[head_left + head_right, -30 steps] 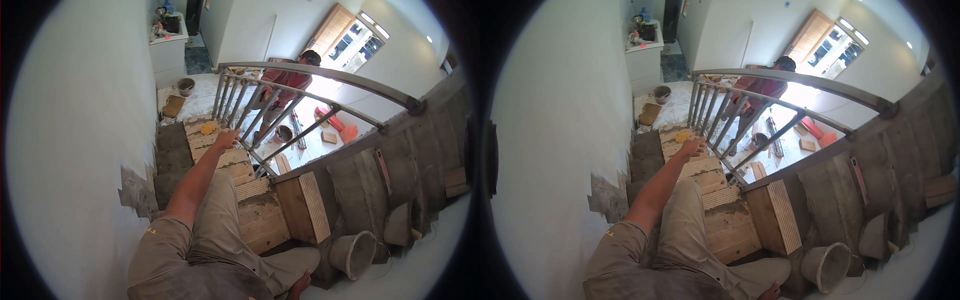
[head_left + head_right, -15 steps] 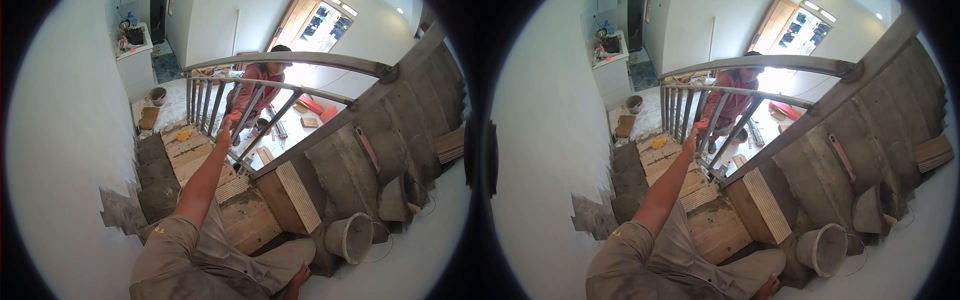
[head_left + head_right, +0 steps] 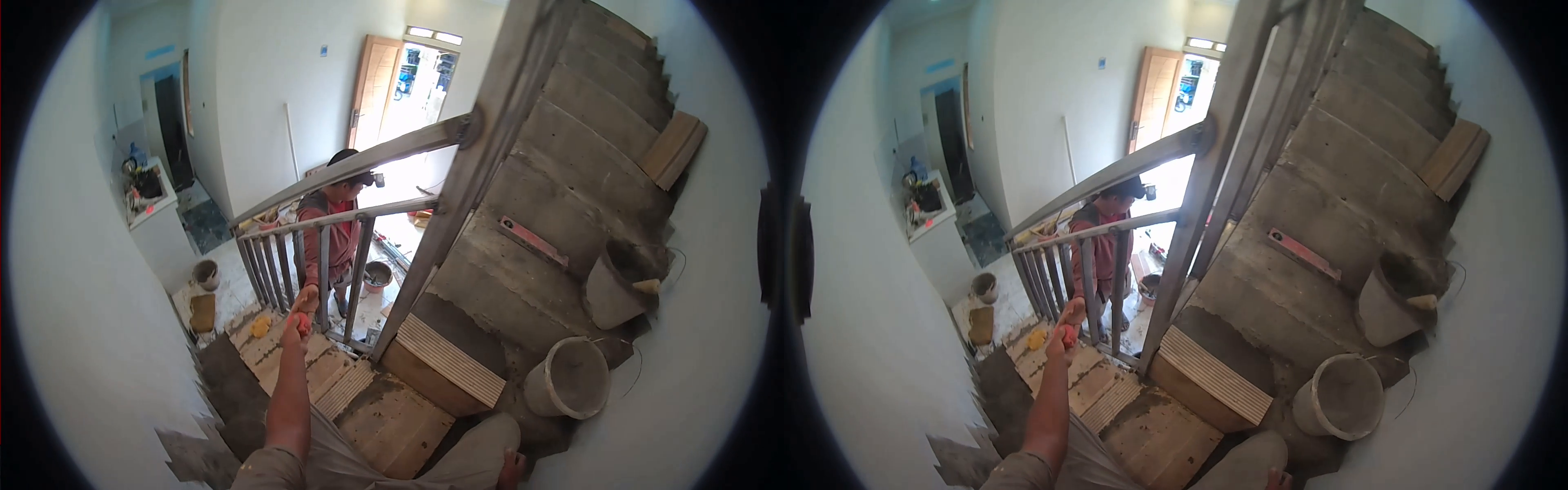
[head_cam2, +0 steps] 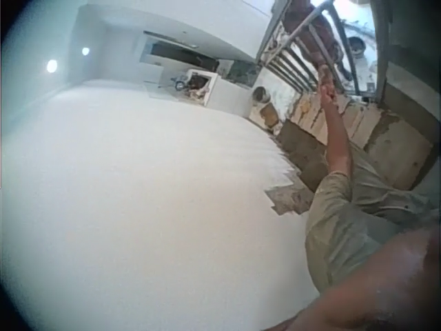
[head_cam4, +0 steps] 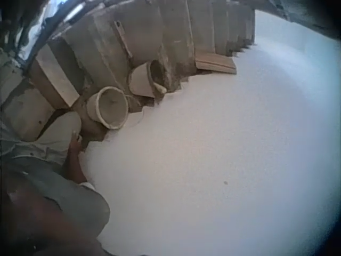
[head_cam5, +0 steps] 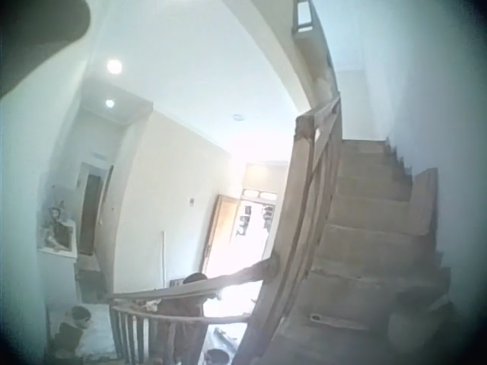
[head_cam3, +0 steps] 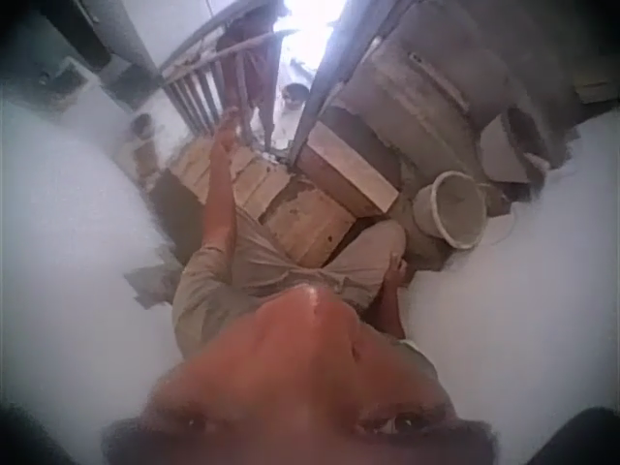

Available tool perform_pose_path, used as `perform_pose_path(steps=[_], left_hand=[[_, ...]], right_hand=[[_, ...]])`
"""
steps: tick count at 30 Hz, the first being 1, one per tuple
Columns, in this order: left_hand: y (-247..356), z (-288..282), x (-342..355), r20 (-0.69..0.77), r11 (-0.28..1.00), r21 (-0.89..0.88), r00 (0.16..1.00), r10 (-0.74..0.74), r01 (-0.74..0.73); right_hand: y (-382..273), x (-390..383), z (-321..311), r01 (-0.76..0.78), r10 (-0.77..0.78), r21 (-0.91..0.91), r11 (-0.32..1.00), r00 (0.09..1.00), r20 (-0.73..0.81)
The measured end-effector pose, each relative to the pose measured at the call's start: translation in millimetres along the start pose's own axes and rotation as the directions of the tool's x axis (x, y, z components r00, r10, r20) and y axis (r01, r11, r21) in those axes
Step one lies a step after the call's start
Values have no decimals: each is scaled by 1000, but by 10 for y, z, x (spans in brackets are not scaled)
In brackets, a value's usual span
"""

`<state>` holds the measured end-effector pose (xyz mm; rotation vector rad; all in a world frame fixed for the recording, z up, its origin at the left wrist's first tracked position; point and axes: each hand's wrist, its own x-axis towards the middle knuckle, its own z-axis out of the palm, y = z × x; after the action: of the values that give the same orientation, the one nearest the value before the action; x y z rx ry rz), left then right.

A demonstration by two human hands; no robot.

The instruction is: Applying mortar and preparing to lay tiles on concrete stairs.

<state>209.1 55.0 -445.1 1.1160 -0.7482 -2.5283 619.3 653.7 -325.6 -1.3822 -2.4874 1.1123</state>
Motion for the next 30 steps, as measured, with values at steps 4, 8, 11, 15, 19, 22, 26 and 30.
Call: perform_pose_path(steps=[4, 8, 11, 15, 19, 22, 26, 30], left_hand=[[-23, -332, -887, 172, 995, 94, 984, -56, 40], [-163, -591, -2190, 517, 887, 453, 786, -340, 85], [-418, -630, -2917, 557, 766, 578, 550, -622, 281], [-781, -615, -3386, 522, 511, 849, 349, -778, -131], [-743, -655, -3513, 391, 399, 913, 460, -798, -84], [-572, -625, -3538, 352, 313, 936, 426, -834, -161], [-466, -591, -3699, 359, 297, 932, 428, -830, -206], [-498, -606, -3787, 513, 409, 858, 463, -723, -312]], right_hand=[[-244, -208, 103, 243, -277, -159, 957, 929, -246], [-751, -437, 250, 501, -528, -210, 840, 844, -97], [-1310, -615, 676, 590, -643, 272, 761, 743, 187], [-1748, -759, 1116, 124, -467, 454, 882, 355, 810], [-1813, -743, 1115, 91, -355, 350, 932, 42, 934], [-1791, -706, 1066, 145, -330, 329, 933, -18, 944], [-1756, -742, 1180, -154, -274, 260, 953, -81, 958], [-1791, -656, 1309, -197, -320, 315, 928, 4, 947]])
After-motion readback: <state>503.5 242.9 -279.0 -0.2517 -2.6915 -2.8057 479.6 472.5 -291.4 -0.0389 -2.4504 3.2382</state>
